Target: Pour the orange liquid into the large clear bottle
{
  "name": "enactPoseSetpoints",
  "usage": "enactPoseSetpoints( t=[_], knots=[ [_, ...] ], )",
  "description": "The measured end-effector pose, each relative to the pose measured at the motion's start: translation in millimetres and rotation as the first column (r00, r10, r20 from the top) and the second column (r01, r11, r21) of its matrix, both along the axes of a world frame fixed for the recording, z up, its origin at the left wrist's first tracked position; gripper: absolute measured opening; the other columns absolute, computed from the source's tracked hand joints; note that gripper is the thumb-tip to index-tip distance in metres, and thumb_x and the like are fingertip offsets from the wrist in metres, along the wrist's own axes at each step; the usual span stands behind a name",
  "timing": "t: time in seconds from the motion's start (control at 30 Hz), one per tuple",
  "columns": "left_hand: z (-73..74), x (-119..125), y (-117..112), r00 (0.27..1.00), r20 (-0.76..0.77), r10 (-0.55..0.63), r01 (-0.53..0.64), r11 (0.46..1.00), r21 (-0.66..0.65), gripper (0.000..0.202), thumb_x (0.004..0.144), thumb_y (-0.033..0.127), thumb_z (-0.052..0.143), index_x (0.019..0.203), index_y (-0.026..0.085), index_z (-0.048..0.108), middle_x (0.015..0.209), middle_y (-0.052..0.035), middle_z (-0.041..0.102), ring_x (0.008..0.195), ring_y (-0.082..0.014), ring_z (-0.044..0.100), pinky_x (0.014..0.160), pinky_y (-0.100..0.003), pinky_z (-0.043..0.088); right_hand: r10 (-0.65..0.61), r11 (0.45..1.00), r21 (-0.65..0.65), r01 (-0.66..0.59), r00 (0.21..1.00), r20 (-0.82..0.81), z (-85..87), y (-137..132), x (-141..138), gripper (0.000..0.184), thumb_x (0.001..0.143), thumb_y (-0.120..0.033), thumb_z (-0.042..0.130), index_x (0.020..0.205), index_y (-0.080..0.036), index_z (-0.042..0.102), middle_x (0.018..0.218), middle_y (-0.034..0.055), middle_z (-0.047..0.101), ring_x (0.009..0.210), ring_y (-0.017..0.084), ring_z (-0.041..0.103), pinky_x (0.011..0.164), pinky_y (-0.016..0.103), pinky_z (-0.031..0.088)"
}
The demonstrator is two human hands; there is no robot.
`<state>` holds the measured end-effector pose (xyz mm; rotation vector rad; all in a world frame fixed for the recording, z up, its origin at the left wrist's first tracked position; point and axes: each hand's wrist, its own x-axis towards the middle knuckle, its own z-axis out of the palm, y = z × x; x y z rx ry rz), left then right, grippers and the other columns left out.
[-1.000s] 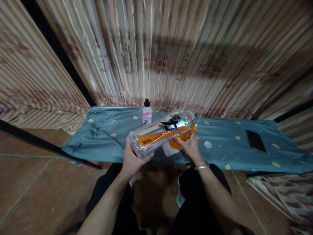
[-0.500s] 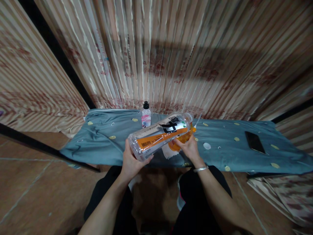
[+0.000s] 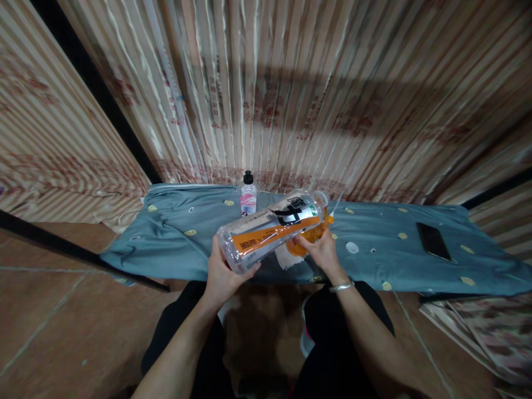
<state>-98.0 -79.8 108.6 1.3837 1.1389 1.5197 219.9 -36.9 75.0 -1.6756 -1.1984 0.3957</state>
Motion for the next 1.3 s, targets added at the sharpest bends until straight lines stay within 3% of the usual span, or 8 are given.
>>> enactPoseSetpoints(
  t=[0.37,0.57,0.77,1.0,1.17,1.3],
  knots=[
    [2.6,0.3,-1.6,0.999,0.031,-0.006,0.006,1.000,-0.022,0.079,0.064,0.060,0.122,0.119,0.030,0.073,0.119,-0.0074,0.092,0.114,-0.0410,0.098,0.106,-0.063,0.085,0.013,1.000,-0.017,-0.013,1.000,-0.006,3.5,-0.5,-0.9,0.108,0.064,-0.095,0.100,0.142,-0.024,0.076,0.132,0.0266,0.096,0.128,0.056,0.092,0.110,0.072,0.077],
    [-0.7,0.0,-1.8,1.000,-0.003,0.005,-0.005,1.000,-0.021,0.077,0.066,0.056,0.120,0.121,0.028,0.074,0.117,-0.0066,0.092,0.110,-0.0372,0.098,0.100,-0.054,0.085,-0.014,1.000,-0.018,0.013,1.000,-0.020,1.2,0.3,-2.5,0.109,0.062,-0.095,0.099,0.141,-0.023,0.075,0.133,0.0277,0.096,0.127,0.056,0.093,0.111,0.072,0.077],
    [-3.8,1.2,-0.9,1.000,0.014,0.026,-0.026,1.000,-0.008,0.077,0.065,0.058,0.119,0.121,0.028,0.075,0.121,-0.0071,0.093,0.114,-0.0385,0.097,0.106,-0.060,0.083,0.001,1.000,-0.009,-0.001,1.000,-0.005,0.4,1.2,-1.6,0.113,0.063,-0.097,0.098,0.144,-0.021,0.075,0.137,0.0290,0.095,0.128,0.055,0.093,0.111,0.071,0.077],
    [-1.7,1.1,-0.2,0.999,0.042,-0.010,0.011,1.000,-0.026,0.085,0.064,0.069,0.120,0.121,0.029,0.072,0.120,-0.0082,0.094,0.113,-0.0412,0.098,0.104,-0.062,0.084,0.010,1.000,-0.016,-0.010,1.000,-0.018,4.4,-1.0,-3.0,0.112,0.066,-0.095,0.098,0.146,-0.021,0.074,0.137,0.0283,0.095,0.130,0.055,0.092,0.112,0.070,0.077],
    [-1.1,-0.7,-0.2,1.000,0.026,-0.002,0.003,0.998,-0.056,0.087,0.060,0.065,0.123,0.120,0.029,0.073,0.122,-0.0099,0.096,0.115,-0.0424,0.098,0.103,-0.059,0.085,0.007,1.000,-0.002,-0.007,0.999,-0.032,4.1,-0.1,-3.9,0.111,0.064,-0.094,0.100,0.144,-0.022,0.075,0.137,0.0278,0.096,0.129,0.055,0.093,0.113,0.071,0.077],
    [-4.9,-1.4,-0.3,1.000,-0.005,-0.008,0.008,1.000,-0.026,0.084,0.067,0.060,0.120,0.128,0.027,0.074,0.124,-0.0087,0.093,0.117,-0.0391,0.097,0.106,-0.056,0.085,0.000,1.000,0.000,0.000,0.999,-0.040,1.6,1.0,-4.3,0.109,0.064,-0.094,0.099,0.142,-0.022,0.075,0.135,0.0272,0.096,0.127,0.055,0.093,0.112,0.072,0.077]
  ],
)
